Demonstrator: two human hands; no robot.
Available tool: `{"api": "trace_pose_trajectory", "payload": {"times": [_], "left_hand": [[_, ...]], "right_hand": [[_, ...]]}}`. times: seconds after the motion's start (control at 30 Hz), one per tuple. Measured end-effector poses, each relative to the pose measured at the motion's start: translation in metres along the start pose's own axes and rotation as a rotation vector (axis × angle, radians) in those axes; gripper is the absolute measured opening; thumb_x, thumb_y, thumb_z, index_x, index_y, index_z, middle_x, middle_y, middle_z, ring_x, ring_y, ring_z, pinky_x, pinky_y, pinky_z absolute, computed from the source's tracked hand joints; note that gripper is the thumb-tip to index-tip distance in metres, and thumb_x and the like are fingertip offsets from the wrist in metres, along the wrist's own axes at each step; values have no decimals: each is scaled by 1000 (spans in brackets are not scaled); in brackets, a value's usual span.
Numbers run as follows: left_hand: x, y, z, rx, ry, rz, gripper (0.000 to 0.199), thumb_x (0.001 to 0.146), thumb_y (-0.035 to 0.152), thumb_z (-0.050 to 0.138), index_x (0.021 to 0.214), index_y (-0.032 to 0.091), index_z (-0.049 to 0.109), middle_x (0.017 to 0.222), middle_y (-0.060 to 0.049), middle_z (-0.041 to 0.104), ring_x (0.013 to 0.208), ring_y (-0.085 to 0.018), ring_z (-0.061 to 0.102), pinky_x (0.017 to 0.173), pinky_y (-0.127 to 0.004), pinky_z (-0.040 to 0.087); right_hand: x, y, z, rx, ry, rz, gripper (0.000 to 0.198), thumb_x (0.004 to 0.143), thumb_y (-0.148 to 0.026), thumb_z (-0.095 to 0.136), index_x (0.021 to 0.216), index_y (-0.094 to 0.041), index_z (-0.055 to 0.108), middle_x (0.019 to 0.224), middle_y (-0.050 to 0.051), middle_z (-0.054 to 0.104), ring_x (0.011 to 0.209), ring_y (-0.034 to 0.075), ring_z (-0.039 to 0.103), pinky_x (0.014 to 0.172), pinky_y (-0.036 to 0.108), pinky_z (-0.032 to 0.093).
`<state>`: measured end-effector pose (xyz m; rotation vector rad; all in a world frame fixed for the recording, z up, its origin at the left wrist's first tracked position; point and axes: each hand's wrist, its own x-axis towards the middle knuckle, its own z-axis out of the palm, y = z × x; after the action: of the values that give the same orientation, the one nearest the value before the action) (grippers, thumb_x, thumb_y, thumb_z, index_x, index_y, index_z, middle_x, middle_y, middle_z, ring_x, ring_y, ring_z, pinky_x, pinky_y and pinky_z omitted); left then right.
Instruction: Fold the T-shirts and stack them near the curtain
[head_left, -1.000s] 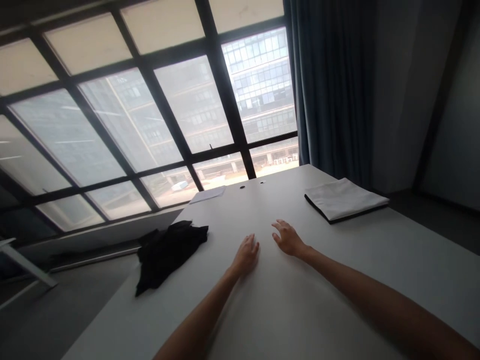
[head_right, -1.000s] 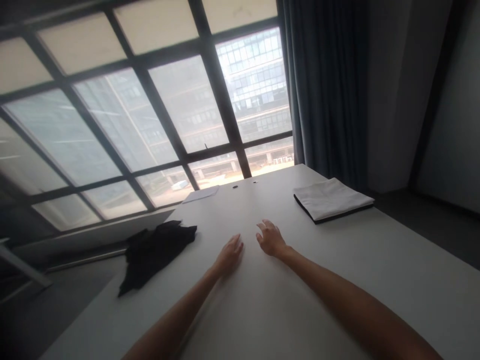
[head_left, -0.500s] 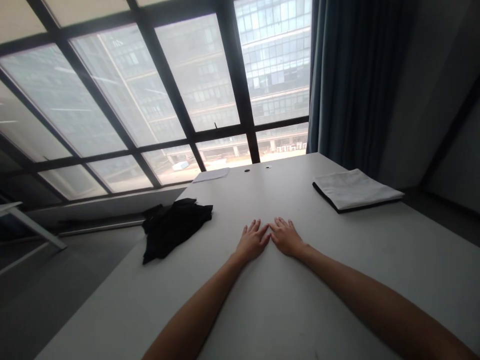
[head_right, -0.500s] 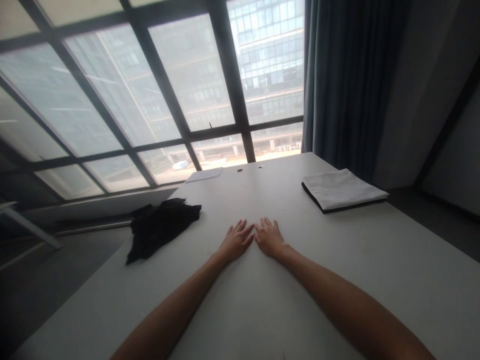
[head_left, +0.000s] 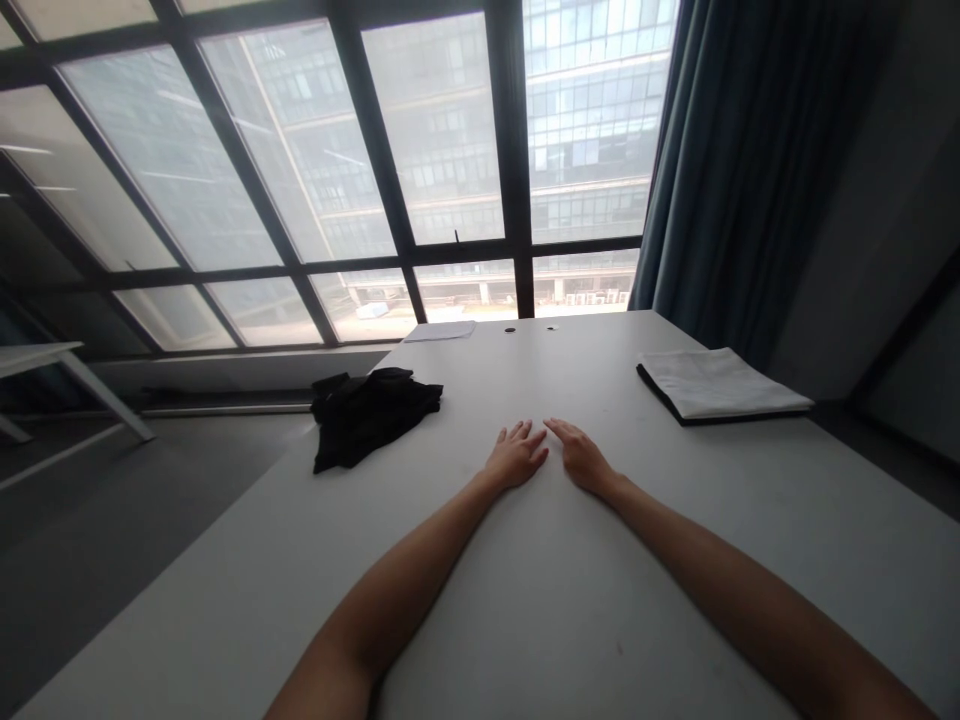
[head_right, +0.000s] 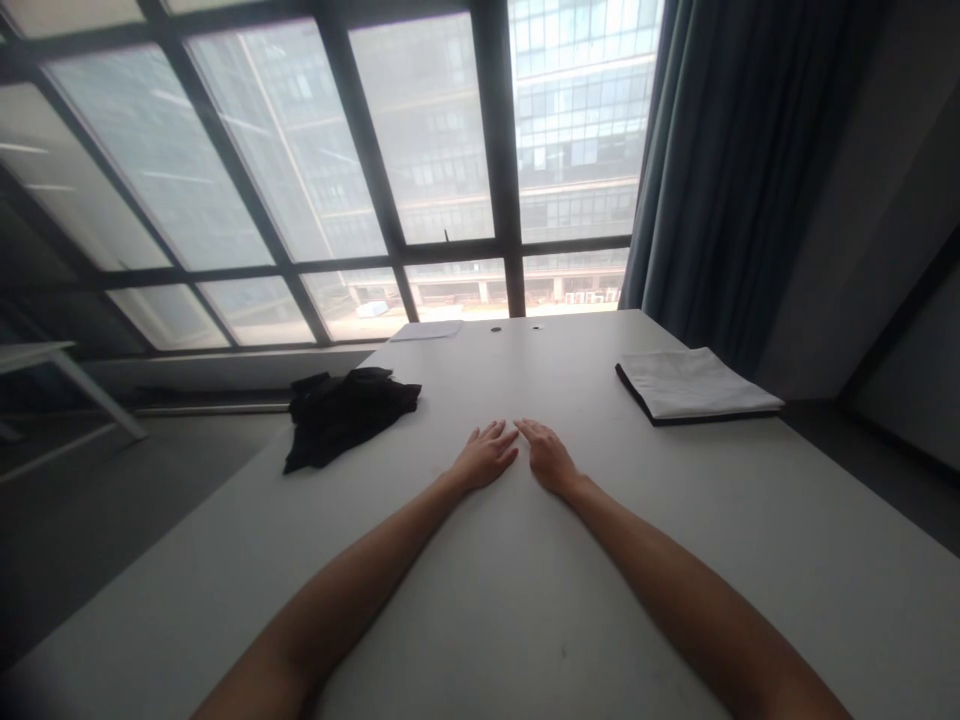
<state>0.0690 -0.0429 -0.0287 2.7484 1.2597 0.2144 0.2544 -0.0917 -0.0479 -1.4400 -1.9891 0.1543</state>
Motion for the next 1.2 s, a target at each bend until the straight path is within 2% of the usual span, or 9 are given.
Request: {"api": "trace_pose_trajectory", "payload": {"times": [0.37, 0.53, 0.63, 0.73, 0.8, 0.87, 1.0, 1.1, 1.2], "left_hand": [[1, -2, 2, -11, 15, -2, 57, 104, 52, 38, 156, 29, 42, 167, -12, 29, 155, -31, 24, 123, -57, 18], [0, -3, 4, -59, 28, 6, 56, 103, 53, 41, 153, 28, 47, 166, -12, 31, 154, -31, 25, 123, -58, 18], [2, -5, 6, -151, 106, -10, 47, 100, 45, 50, 143, 26, 58, 160, -9, 43, 150, -29, 34, 123, -54, 23], [5, -14, 3, -219, 197, -31, 37, 98, 35, 54, 131, 23, 67, 146, -7, 60, 138, -22, 52, 120, -39, 33], [8, -26, -5, -223, 247, -63, 34, 97, 31, 57, 127, 22, 69, 140, -5, 65, 130, -19, 59, 117, -32, 38], [9, -43, -17, -216, 320, -132, 33, 95, 27, 59, 126, 22, 69, 138, -6, 65, 128, -19, 59, 117, -32, 37], [1, -89, -47, -168, 509, -357, 35, 95, 19, 55, 129, 20, 66, 144, -11, 61, 137, -24, 52, 123, -48, 28], [-16, -126, -68, -112, 641, -521, 38, 96, 20, 53, 133, 20, 62, 151, -13, 53, 147, -29, 38, 123, -60, 17], [-39, -162, -81, 7, 774, -691, 39, 96, 26, 57, 134, 21, 61, 154, -12, 50, 151, -31, 31, 123, -62, 13]], "right_hand": [[1, 2, 1, -48, -28, 62, 74, 81, 4, 35, 151, -13, 49, 151, 13, 55, 145, 23, 43, 122, 44, 31], [1, 6, 3, -49, -18, 73, 73, 82, 2, 36, 152, -17, 48, 150, 11, 56, 144, 24, 45, 120, 46, 34], [0, 9, 4, -39, -29, 66, 71, 83, 1, 35, 151, -14, 48, 149, 12, 56, 143, 24, 47, 120, 45, 35], [0, 13, 6, -48, -42, 57, 70, 83, 0, 33, 151, -10, 48, 150, 15, 56, 143, 24, 47, 119, 43, 35], [0, 15, 9, -57, -44, 54, 71, 83, 0, 33, 151, -11, 48, 150, 15, 56, 142, 24, 47, 119, 44, 36], [-1, 18, 11, -78, -49, 54, 70, 83, -1, 35, 151, -11, 48, 149, 15, 56, 142, 24, 48, 119, 44, 36], [-1, 18, 14, -155, -94, 53, 57, 88, -9, 42, 143, -8, 57, 148, 18, 57, 142, 28, 47, 121, 46, 32], [-2, 17, 13, -188, -117, 37, 51, 90, -12, 45, 139, -7, 61, 148, 19, 56, 141, 31, 48, 121, 47, 32], [-2, 17, 13, -192, -111, 26, 50, 91, -12, 46, 137, -7, 63, 147, 20, 57, 141, 31, 49, 120, 46, 33]]}}
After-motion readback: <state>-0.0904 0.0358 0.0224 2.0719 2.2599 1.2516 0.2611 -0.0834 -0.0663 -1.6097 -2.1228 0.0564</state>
